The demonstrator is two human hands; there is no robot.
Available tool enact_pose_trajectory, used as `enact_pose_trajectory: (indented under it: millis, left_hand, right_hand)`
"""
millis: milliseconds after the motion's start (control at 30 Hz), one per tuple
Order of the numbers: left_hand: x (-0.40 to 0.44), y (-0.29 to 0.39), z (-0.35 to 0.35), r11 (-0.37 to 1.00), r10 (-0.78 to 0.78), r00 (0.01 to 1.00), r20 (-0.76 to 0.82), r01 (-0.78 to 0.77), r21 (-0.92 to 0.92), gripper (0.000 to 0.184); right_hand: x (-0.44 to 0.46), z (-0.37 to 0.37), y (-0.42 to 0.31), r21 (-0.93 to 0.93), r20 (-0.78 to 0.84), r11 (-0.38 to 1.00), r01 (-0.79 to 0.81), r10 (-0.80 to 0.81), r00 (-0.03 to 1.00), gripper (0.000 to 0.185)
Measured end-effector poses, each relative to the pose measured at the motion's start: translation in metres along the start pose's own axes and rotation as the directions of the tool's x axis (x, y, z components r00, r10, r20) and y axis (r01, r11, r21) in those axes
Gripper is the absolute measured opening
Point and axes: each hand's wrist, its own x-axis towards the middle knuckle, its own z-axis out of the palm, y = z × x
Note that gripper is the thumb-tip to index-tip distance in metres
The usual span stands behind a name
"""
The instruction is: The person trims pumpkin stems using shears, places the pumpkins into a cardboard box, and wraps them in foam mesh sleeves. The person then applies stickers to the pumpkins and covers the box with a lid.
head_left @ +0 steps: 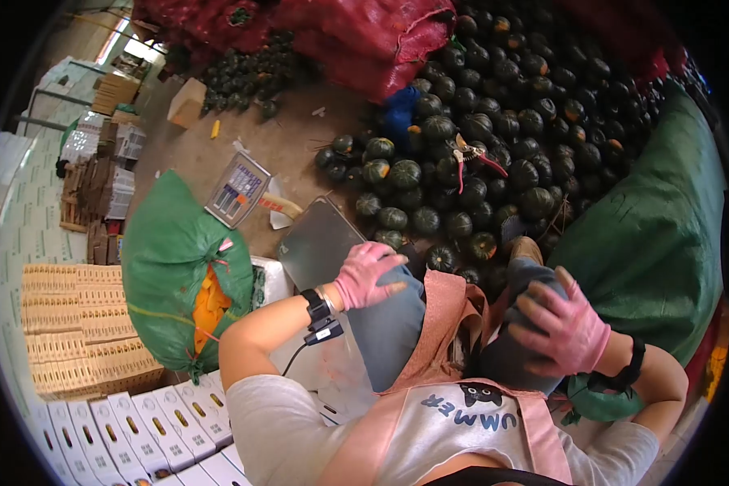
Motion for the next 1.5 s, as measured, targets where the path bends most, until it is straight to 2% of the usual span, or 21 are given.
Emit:
enact_pose_trajectory:
  millis: [167, 467, 667, 733, 800, 867, 900, 933, 1000, 1067, 1133, 1167, 1200, 1233, 1267, 1300, 1367, 1400, 1433, 1467, 1500]
  left_hand:
    - [0.033, -0.021, 0.020, 0.977, 0.024, 1.000, -0.020, -0.027, -0.210, 0.033]
    - [0.063, -0.052, 0.020, 0.909, -0.021, 0.998, 0.061, 0.044, -0.414, 0.019]
    - [0.043, -0.050, 0.008, 0.908, -0.129, 0.987, 0.097, 0.157, -0.389, 0.017]
    - [0.025, -0.050, 0.003, 0.937, -0.241, 0.937, 0.252, 0.292, -0.192, 0.029]
    - [0.030, -0.032, -0.025, 0.910, -0.414, 0.832, 0.370, 0.390, 0.142, 0.040]
    - [0.033, -0.015, -0.047, 0.849, -0.528, 0.648, 0.549, 0.396, 0.350, 0.052]
    - [0.039, -0.001, -0.072, 0.847, -0.527, 0.570, 0.631, 0.411, 0.337, 0.053]
    - [0.050, 0.011, -0.096, 0.841, -0.520, 0.487, 0.702, 0.433, 0.324, 0.054]
    - [0.041, 0.008, -0.118, 0.816, -0.289, 0.528, 0.799, 0.572, -0.083, 0.052]
    - [0.025, 0.002, -0.148, 0.760, -0.196, 0.598, 0.777, 0.593, -0.265, 0.047]
    - [0.006, -0.014, -0.169, 0.770, -0.279, 0.608, 0.743, 0.604, -0.206, 0.041]
    - [-0.004, -0.021, -0.180, 0.722, -0.316, 0.599, 0.736, 0.655, -0.223, 0.039]
    - [-0.015, -0.032, -0.187, 0.669, -0.355, 0.583, 0.731, 0.704, -0.238, 0.037]
    - [-0.034, -0.059, -0.167, 0.653, -0.392, 0.638, 0.663, 0.700, -0.287, 0.035]
    - [-0.057, -0.087, -0.150, 0.639, -0.428, 0.686, 0.589, 0.690, -0.339, 0.032]
    - [-0.061, -0.091, -0.170, 0.540, -0.294, 0.682, 0.670, 0.697, -0.472, 0.029]
    - [-0.064, -0.058, -0.228, 0.273, -0.465, 0.550, 0.694, 0.835, -0.478, 0.029]
    - [-0.064, -0.038, -0.256, 0.079, -0.570, 0.408, 0.713, 0.891, -0.446, 0.027]
    - [-0.086, -0.066, -0.238, 0.444, -0.427, 0.684, 0.591, 0.728, -0.523, 0.026]
    - [-0.107, -0.100, -0.217, 0.685, -0.254, 0.784, 0.567, 0.559, -0.466, 0.025]
    - [-0.127, -0.134, -0.197, 0.856, -0.071, 0.851, 0.520, 0.320, -0.407, 0.025]
  right_hand:
    - [0.011, 0.008, 0.036, 0.190, -0.087, 0.971, 0.148, -0.133, 0.987, 0.040]
    - [0.026, 0.004, 0.120, 0.475, -0.035, 0.877, 0.072, -0.063, 0.997, 0.025]
    - [0.016, -0.008, 0.139, 0.390, 0.089, 0.919, -0.064, 0.031, 0.996, 0.028]
    - [0.009, -0.021, 0.141, 0.200, 0.231, 0.969, -0.142, 0.094, 0.968, 0.034]
    - [0.012, -0.042, 0.134, -0.038, 0.431, 0.959, -0.282, 0.270, 0.861, 0.037]
    - [0.032, -0.069, 0.110, -0.279, 0.549, 0.800, -0.531, 0.586, 0.595, 0.041]
    - [0.046, -0.074, 0.100, -0.365, 0.635, 0.662, -0.655, 0.691, 0.344, 0.045]
    - [0.054, -0.085, 0.090, -0.344, 0.642, 0.535, -0.771, 0.734, 0.223, 0.045]
    - [0.063, -0.103, 0.061, -0.290, 0.672, 0.234, -0.928, 0.740, -0.023, 0.046]
    - [0.047, -0.101, 0.044, -0.100, 0.806, 0.236, -0.966, 0.589, 0.061, 0.048]
    - [0.056, -0.153, 0.020, -0.022, 0.865, 0.077, -0.997, 0.502, 0.020, 0.047]
    - [0.028, -0.122, 0.012, 0.147, 0.762, 0.118, -0.982, 0.619, 0.189, 0.042]
    - [-0.023, -0.040, 0.024, 0.127, 0.639, 0.685, -0.718, 0.497, 0.587, 0.037]
    - [0.010, -0.132, -0.013, 0.253, 0.625, -0.041, -0.967, 0.769, 0.131, 0.034]
    - [0.048, -0.210, -0.049, 0.359, 0.520, -0.393, -0.846, 0.838, -0.168, 0.034]
    - [0.028, -0.184, -0.058, 0.422, 0.512, -0.494, -0.760, 0.822, -0.250, 0.032]
    - [0.018, -0.198, -0.093, 0.534, 0.596, -0.661, -0.527, 0.737, -0.319, 0.032]
    - [-0.013, -0.170, -0.104, 0.595, 0.599, -0.660, -0.458, 0.744, -0.295, 0.033]
    - [-0.024, -0.177, -0.122, 0.589, 0.570, -0.638, -0.495, 0.763, -0.305, 0.031]
    - [-0.059, -0.157, -0.137, 0.394, 0.232, -0.134, -0.909, 0.972, -0.042, 0.026]
    - [-0.097, -0.132, -0.161, -0.055, 0.038, 0.372, -0.927, 0.928, 0.370, 0.023]
